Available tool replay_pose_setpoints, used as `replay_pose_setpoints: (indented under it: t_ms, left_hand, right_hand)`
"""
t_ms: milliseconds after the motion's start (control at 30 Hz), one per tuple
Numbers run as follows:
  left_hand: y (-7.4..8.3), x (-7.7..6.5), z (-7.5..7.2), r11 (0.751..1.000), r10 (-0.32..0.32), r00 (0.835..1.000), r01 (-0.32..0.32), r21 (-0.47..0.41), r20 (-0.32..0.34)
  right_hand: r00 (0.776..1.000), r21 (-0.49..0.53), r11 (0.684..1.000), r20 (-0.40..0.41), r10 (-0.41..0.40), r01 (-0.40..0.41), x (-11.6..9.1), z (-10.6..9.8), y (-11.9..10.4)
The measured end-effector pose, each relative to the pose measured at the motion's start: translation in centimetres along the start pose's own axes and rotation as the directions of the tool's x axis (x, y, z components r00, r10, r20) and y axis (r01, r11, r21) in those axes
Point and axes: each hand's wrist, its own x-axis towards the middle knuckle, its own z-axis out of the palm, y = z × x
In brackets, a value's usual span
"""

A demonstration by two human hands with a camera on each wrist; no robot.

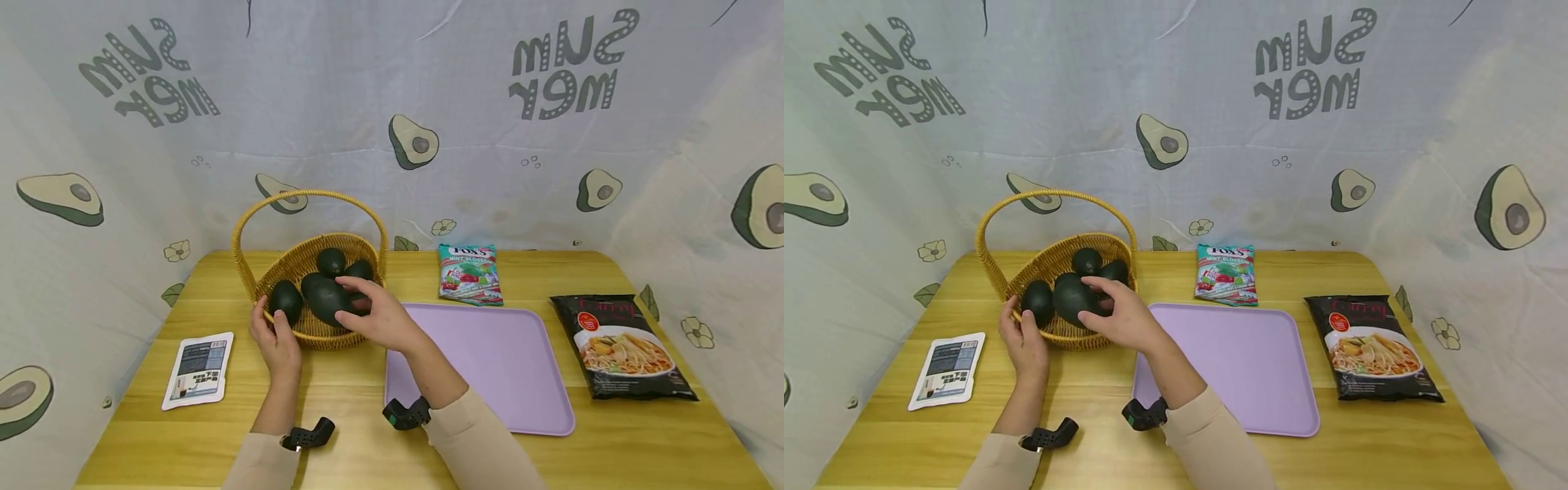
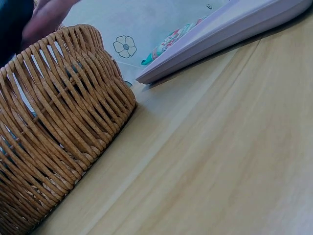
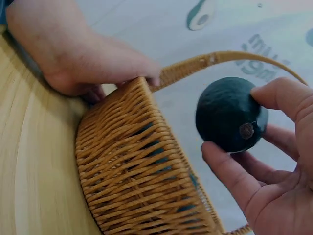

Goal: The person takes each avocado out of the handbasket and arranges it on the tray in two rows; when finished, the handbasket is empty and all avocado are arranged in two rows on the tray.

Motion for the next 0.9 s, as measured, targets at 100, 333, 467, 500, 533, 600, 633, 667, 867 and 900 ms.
replay_pose_setpoints:
  t_ms: [100,333,467,500,533,600,633,667,867,900]
  left_hand:
    - [0.0,0.0,0.0,1.0,-0.003,1.0,0.003,-0.001,-0.005]
    - [0.1,0.0,-0.1,1.0,-0.008,1.0,0.008,0.005,0.01]
    - [0.1,0.0,-0.1,1.0,-0.006,1.0,0.005,0.009,0.01]
    - [0.1,-0.1,-0.1,1.0,-0.005,1.0,0.005,0.01,0.01]
    - [0.1,-0.1,-0.1,1.0,-0.005,1.0,0.005,0.011,0.01]
    - [0.1,-0.1,-0.1,1.0,-0.007,1.0,0.007,0.012,0.009]
    - [0.1,-0.1,-0.1,1.0,-0.007,1.0,0.007,0.012,0.01]
    - [0.1,-0.1,-0.1,1.0,-0.008,1.0,0.008,0.011,0.01]
    - [0.1,0.0,-0.1,1.0,-0.007,1.0,0.007,0.008,0.011]
    - [0.1,0.0,-0.1,1.0,-0.005,1.0,0.005,0.007,0.011]
  right_hand:
    - [0.999,0.109,0.994,-0.047,0.012,-0.007,-1.0,-0.6,0.2]
    - [0.994,0.208,0.977,-0.11,-0.017,0.04,-3.0,-2.4,0.7]
    - [0.995,0.226,0.973,-0.101,-0.019,0.042,-3.9,-3.6,1.3]
    - [0.995,0.231,0.972,-0.097,-0.015,0.037,-4.2,-4.0,1.5]
    - [0.996,0.242,0.97,-0.09,-0.008,0.03,-4.4,-4.3,1.6]
    - [0.997,0.249,0.968,-0.082,0.006,0.015,-4.9,-5.0,1.9]
    - [0.997,0.254,0.967,-0.078,0.006,0.015,-5.1,-5.4,2.0]
    - [0.997,0.26,0.966,-0.077,0.006,0.014,-5.3,-5.8,2.2]
    - [0.993,0.278,0.96,-0.121,0.009,0.025,-6.0,-7.6,2.9]
    - [0.991,0.274,0.962,-0.136,0.018,0.021,-6.1,-7.8,3.1]
